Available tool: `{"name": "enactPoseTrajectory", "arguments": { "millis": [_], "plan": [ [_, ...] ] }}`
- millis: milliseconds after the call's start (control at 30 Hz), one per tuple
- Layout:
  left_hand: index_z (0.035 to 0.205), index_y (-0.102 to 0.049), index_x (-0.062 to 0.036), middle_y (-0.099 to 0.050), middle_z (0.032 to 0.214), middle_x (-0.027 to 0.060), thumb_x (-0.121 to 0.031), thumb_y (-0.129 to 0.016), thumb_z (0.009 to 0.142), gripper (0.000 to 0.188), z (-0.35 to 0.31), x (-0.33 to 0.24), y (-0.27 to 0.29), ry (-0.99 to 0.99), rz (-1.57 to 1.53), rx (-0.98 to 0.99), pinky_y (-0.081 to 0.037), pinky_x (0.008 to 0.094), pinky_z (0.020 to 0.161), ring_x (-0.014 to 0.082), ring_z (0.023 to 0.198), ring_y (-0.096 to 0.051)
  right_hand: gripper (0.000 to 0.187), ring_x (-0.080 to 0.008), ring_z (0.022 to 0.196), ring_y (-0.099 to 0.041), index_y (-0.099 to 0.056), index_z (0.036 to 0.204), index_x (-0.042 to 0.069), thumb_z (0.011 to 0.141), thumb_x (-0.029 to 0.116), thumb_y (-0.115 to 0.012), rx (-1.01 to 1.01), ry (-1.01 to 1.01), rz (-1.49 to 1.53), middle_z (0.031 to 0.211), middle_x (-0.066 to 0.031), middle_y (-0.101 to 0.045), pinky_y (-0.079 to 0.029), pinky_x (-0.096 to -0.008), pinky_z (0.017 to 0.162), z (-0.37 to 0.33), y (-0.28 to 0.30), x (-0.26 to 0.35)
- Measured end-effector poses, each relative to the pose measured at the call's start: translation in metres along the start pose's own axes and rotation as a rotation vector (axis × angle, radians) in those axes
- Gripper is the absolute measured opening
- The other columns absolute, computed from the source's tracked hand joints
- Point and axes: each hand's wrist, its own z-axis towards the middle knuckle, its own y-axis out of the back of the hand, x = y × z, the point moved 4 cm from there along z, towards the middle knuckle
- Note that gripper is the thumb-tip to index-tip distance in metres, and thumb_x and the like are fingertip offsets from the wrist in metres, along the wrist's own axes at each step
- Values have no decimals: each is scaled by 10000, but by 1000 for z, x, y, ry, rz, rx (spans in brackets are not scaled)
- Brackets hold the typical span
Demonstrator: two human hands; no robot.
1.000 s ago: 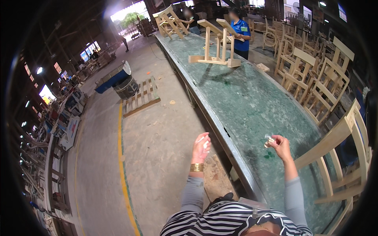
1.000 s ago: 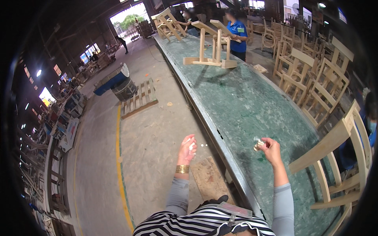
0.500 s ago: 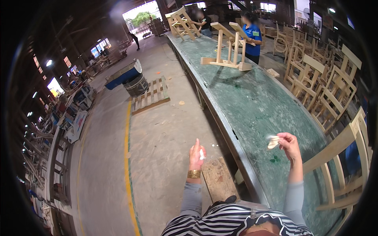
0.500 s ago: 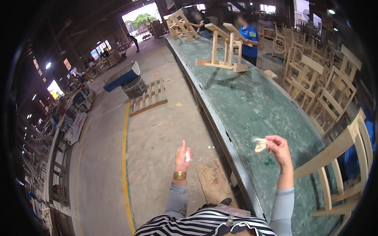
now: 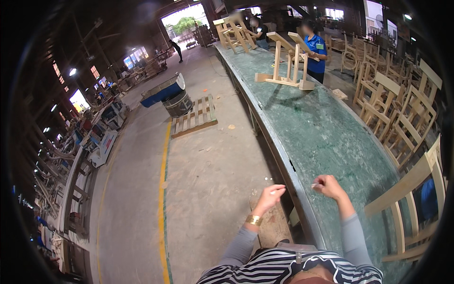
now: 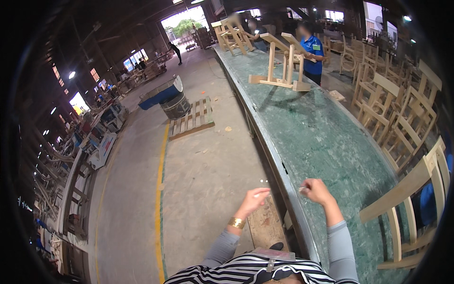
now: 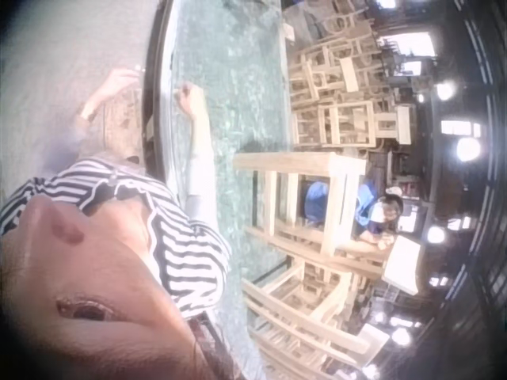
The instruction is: The person sands the wooden frame of a chair using a piece of sandpaper. They systematically rub the sandpaper along the legs, crossbars, and seat frame of the chair, frequently repositioning the chair to access different angles. The person also briefly handles a container of white cloths before resuming the sanding process.
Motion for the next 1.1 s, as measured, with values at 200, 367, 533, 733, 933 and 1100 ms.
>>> {"name": "enactPoseTrajectory", "arguments": {
  "millis": [200, 367, 533, 733, 933, 1100],
  "plan": [
    [1109, -669, -31, -693, 911, 17, -203, -660, 886, 282, -2, -26, -42, -247, 235, 289, -487, 252, 740, 71, 834, -589, 165, -57, 591, -463, -653, 943, -9, 787, 36, -621, 114, 46, 458, 629, 33, -509, -391, -244, 541, -7, -28, 50],
    [986, -701, -11, -684, 810, 23, -212, -684, 861, 238, -17, -43, -40, -328, 321, 172, -481, 270, 662, 73, 745, -582, 154, -24, 606, -445, -653, 945, -14, 805, 37, -613, 57, 22, 688, 653, 68, -491, -374, -214, 536, -12, -25, 47],
    [901, -696, -7, -657, 712, 63, -261, -695, 840, 262, -25, -55, -39, -315, 390, 166, -459, 302, 604, 108, 661, -580, 155, -87, 600, -507, -674, 936, 12, 793, 60, -640, -14, 5, 451, 672, 1, -565, -417, -256, 561, -17, -18, 40],
    [854, -691, -11, -632, 682, 108, -271, -692, 828, 261, -31, -65, -38, -451, 520, 81, -461, 334, 600, 190, 632, -601, 140, -219, 660, -567, -683, 897, 32, 797, 130, -678, -120, 379, 123, 721, -99, -590, -452, -315, 617, -27, -12, 61],
    [866, -689, -20, -623, 675, 48, -234, -681, 853, 215, -39, -63, -39, -376, 430, 99, -451, 287, 568, 116, 621, -580, 166, -139, 620, -542, -660, 865, 3, 838, 166, -663, 121, 36, 370, 673, -78, -598, -434, -305, 573, -28, -21, 56],
    [874, -680, -17, -609, 679, 14, -189, -673, 869, 172, -46, -67, -38, -362, 270, 59, -429, 241, 562, 55, 632, -539, 165, -96, 614, -503, -651, 845, -5, 860, 159, -644, 80, 150, 360, 640, -47, -575, -417, -285, 556, -28, -16, 67]
  ]
}}
